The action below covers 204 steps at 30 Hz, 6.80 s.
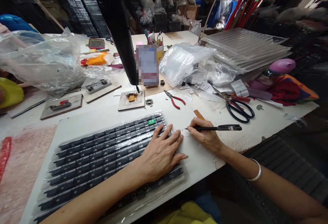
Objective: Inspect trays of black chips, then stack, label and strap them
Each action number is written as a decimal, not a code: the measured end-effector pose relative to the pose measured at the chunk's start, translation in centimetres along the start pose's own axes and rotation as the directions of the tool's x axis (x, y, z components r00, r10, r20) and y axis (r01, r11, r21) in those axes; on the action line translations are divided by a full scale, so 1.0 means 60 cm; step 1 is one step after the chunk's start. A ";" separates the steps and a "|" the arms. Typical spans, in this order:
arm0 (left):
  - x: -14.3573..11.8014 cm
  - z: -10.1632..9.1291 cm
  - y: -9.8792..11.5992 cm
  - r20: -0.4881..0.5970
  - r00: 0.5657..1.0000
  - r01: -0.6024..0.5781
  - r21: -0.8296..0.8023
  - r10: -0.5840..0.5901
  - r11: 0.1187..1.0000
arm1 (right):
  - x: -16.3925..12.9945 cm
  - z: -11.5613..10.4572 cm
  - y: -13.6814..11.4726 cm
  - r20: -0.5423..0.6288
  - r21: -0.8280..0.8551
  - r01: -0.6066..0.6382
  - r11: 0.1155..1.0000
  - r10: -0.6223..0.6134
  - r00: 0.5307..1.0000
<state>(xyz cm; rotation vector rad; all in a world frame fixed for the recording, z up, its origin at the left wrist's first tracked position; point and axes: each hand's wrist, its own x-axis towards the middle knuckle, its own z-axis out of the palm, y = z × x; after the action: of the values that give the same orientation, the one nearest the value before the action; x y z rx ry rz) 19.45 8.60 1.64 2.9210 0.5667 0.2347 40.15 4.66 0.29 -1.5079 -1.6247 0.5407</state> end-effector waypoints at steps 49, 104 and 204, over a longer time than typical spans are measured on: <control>0.000 0.004 -0.002 -0.018 1.000 0.000 0.006 0.000 1.000 | 0.000 0.002 -0.008 0.014 -0.074 0.072 0.995 -0.071 0.997; -0.002 0.000 -0.001 0.003 1.000 -0.003 -0.003 0.003 1.000 | -0.005 0.003 -0.004 0.155 0.015 0.062 0.998 -0.064 0.986; -0.001 0.003 -0.002 -0.003 1.000 0.002 0.000 -0.002 1.000 | -0.007 0.002 -0.001 0.091 -0.054 0.108 0.993 -0.103 0.991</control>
<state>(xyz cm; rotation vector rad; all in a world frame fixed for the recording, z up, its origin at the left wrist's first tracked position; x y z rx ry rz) 19.40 8.64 1.47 2.9200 0.5698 0.2393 40.01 4.27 0.17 -1.4486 -1.7912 0.5115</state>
